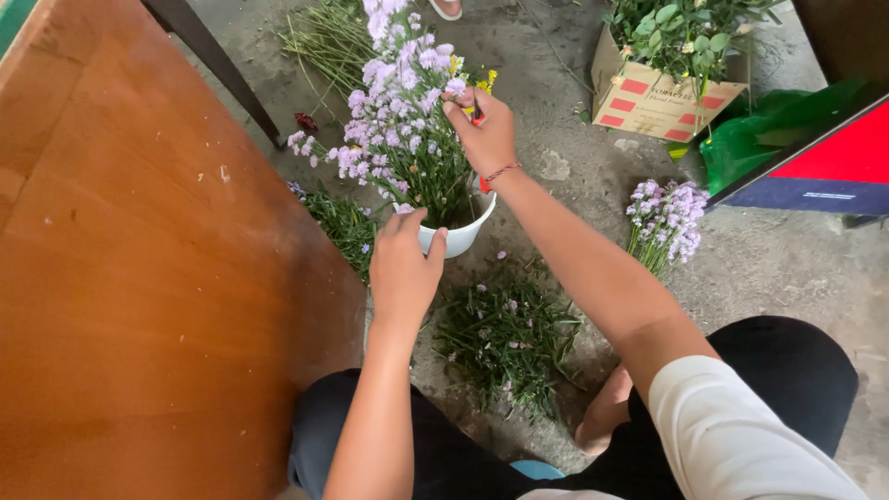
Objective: The person prunes and cleans flower stems using shears. They remove leaves and smaller side-stems from individual flower stalks and place them into a white bucket.
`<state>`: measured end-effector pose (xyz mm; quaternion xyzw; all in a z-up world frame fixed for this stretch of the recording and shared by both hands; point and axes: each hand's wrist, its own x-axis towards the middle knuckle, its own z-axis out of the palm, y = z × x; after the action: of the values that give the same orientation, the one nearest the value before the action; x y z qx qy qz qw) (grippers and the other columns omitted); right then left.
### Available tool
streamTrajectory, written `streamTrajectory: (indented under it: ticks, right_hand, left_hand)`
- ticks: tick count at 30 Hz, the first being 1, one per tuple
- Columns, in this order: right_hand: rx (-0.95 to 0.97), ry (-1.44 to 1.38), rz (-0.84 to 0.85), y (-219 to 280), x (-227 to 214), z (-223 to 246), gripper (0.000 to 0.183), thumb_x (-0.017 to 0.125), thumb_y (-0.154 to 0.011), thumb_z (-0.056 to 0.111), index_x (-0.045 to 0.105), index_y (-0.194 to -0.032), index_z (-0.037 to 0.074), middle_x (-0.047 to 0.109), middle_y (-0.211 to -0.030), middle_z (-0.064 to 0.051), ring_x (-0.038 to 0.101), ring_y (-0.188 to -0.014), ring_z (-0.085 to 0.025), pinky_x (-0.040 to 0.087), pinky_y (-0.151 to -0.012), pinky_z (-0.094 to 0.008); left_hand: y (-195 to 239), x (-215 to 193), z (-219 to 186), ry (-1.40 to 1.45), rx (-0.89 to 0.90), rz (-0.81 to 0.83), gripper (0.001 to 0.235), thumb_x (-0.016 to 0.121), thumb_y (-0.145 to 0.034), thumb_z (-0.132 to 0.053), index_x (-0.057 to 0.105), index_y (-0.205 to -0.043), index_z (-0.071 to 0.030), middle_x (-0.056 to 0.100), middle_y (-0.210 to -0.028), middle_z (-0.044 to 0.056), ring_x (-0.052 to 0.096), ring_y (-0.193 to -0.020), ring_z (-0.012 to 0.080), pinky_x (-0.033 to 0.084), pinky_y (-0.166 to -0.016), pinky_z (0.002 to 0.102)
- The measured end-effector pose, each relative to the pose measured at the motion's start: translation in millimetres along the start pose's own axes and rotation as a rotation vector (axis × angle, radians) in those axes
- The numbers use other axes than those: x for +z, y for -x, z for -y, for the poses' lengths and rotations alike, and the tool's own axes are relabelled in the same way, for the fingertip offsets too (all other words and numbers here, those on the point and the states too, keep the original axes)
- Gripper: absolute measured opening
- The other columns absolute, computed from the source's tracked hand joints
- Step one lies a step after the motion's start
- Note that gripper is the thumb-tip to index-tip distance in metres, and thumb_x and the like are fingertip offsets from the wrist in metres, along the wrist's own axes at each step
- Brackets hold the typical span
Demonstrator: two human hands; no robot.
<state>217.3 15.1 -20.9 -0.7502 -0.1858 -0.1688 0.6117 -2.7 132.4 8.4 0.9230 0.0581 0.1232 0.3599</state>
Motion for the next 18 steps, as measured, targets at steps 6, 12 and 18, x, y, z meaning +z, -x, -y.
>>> streamTrajectory:
  ticks: [6, 12, 18]
  right_hand:
    - [-0.131, -0.076, 0.050, 12, -40, 71, 0.021, 0.071, -0.099, 0.017, 0.059, -0.083, 0.014, 0.069, -0.084, 0.002, 0.078, -0.107, -0.018, 0.051, -0.071, -0.026]
    - [0.001, 0.018, 0.102, 66, -81, 109, 0.017, 0.087, -0.087, 0.017, 0.072, -0.087, 0.009, 0.060, -0.061, 0.000, 0.045, -0.053, -0.004, 0.035, -0.049, -0.021]
    - [0.240, -0.261, 0.265, 105, -130, 131, 0.033, 0.083, -0.088, 0.008, 0.073, -0.118, 0.003, 0.069, -0.090, -0.008, 0.049, -0.039, -0.004, 0.041, -0.038, -0.019]
  left_hand:
    - [-8, 25, -2, 0.221, -0.012, -0.079, 0.066, 0.061, -0.101, -0.032, 0.039, -0.156, -0.004, 0.051, -0.146, 0.019, 0.065, -0.114, 0.0324, 0.055, -0.083, 0.050]
    - [-13, 73, 4, 0.567, 0.048, -0.222, 0.078, 0.081, -0.095, -0.029, 0.042, -0.157, -0.001, 0.053, -0.147, 0.024, 0.056, -0.132, 0.0450, 0.054, -0.101, 0.052]
    - [24, 99, 6, 0.740, -0.233, -0.203, 0.055, 0.076, -0.098, -0.028, 0.059, -0.050, -0.006, 0.055, -0.046, 0.011, 0.058, -0.056, 0.0177, 0.052, -0.091, 0.045]
